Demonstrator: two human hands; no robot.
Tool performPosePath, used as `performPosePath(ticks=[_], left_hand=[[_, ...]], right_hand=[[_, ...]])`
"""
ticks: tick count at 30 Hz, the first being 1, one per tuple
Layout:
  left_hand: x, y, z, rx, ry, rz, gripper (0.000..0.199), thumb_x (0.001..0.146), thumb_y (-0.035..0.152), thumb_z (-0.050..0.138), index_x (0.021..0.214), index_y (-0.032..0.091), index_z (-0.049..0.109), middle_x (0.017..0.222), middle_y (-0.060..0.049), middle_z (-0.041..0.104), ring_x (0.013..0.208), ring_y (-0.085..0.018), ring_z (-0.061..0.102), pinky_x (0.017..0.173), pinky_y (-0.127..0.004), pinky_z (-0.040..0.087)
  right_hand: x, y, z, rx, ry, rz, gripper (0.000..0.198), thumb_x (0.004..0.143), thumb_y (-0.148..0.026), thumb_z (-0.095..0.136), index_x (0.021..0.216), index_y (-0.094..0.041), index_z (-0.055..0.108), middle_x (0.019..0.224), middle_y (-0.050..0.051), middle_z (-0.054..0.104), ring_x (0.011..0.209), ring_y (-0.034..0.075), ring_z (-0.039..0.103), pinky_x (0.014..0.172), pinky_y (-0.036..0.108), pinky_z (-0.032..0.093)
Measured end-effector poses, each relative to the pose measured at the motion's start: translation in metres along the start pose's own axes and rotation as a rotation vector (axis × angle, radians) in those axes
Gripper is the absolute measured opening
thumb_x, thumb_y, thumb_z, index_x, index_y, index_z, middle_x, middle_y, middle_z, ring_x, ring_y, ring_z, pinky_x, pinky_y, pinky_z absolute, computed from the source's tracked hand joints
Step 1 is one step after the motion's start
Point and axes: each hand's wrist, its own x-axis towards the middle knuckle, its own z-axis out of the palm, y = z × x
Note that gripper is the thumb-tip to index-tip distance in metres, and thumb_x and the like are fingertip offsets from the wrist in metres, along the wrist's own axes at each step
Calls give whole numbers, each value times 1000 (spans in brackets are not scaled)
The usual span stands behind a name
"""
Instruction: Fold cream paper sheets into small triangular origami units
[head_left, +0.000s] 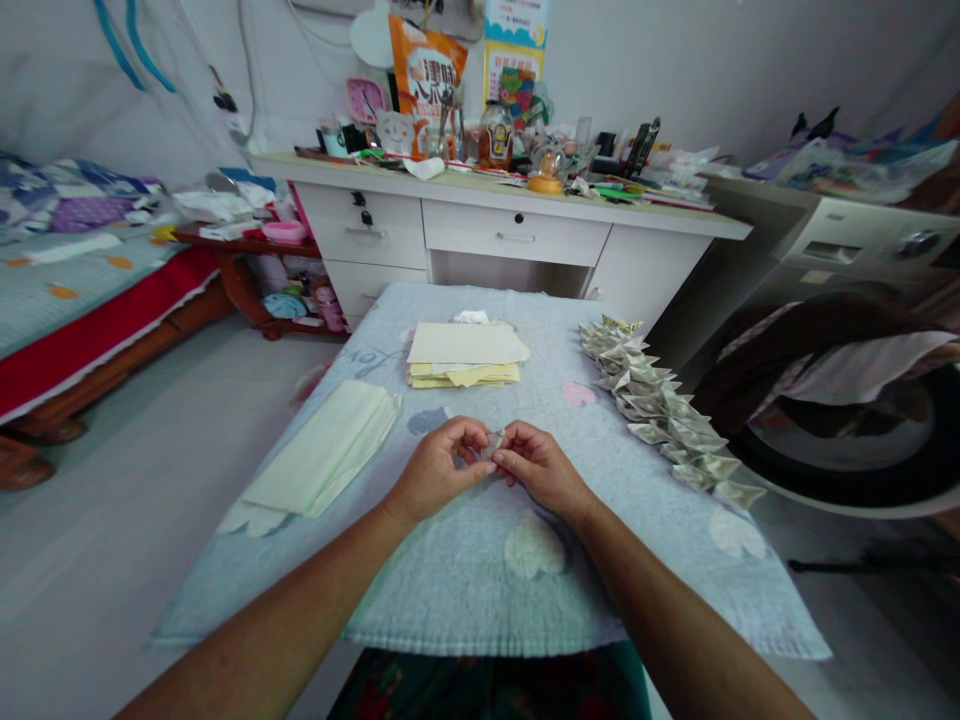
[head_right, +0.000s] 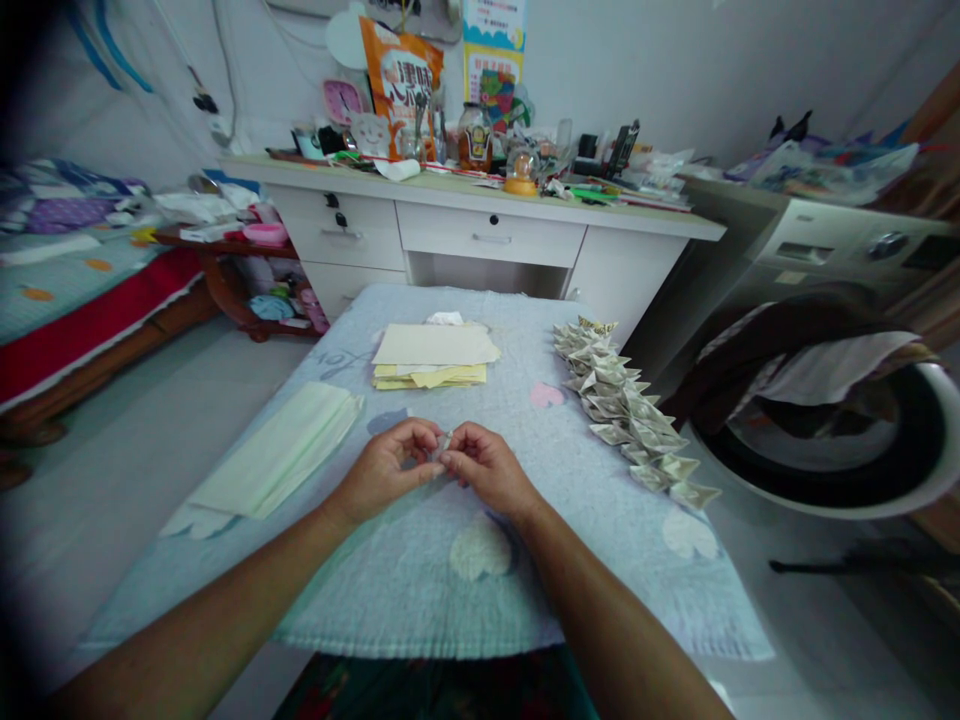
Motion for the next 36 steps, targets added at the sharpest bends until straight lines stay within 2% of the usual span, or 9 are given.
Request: performPosePath(ticks=[13, 20, 25, 28, 32, 36], left_hand=[[0, 4, -1, -116, -16, -26, 19, 72, 23, 70, 81, 16, 56, 88, -3, 59, 80, -14, 57, 74, -24, 47], [0, 4, 0, -168, -1, -43, 17, 73, 22, 69, 83, 16, 56, 96, -6, 61, 90, -17, 61, 79, -27, 50], [1, 0, 2, -209, 53, -129, 18, 73, 22, 69, 85, 16, 57, 89, -4, 65, 82, -14, 63, 74, -24, 50], [2, -3, 2, -237, 79, -225, 18, 73, 21, 67, 86, 16, 57, 75, 0, 65, 66, -12, 63, 64, -22, 49], [3, -3, 1, -339, 93, -296, 19, 72, 23, 67, 84, 15, 55, 69, 2, 63, 56, -10, 60, 56, -21, 47], [3, -2, -2, -495, 65, -294, 20, 75, 25, 67, 87, 14, 56, 75, -1, 63, 64, -11, 60, 60, -23, 49]], right_hand=[[0, 2, 0, 4, 13, -20, 27, 80, -42, 68, 81, -20, 52, 66, -4, 52, 54, 8, 46, 50, 20, 39], [-3, -1, 4, 17, 32, -131, 27, 81, -36, 67, 96, -23, 48, 76, -4, 51, 62, 9, 47, 55, 21, 39], [-4, -5, 4, -255, 72, -252, 14, 87, -29, 58, 98, -21, 57, 88, 2, 52, 77, 13, 51, 69, 25, 42], [-4, -7, 3, -422, 85, -316, 12, 85, -20, 56, 98, -21, 59, 88, 2, 49, 77, 13, 50, 67, 25, 41], [-5, -8, 2, -571, 72, -379, 23, 80, -8, 54, 98, -21, 61, 83, 1, 46, 72, 13, 48, 63, 24, 39], [-6, -6, 2, -640, 62, -426, 34, 79, -6, 52, 107, -23, 60, 90, 3, 47, 74, 13, 49, 67, 26, 43]])
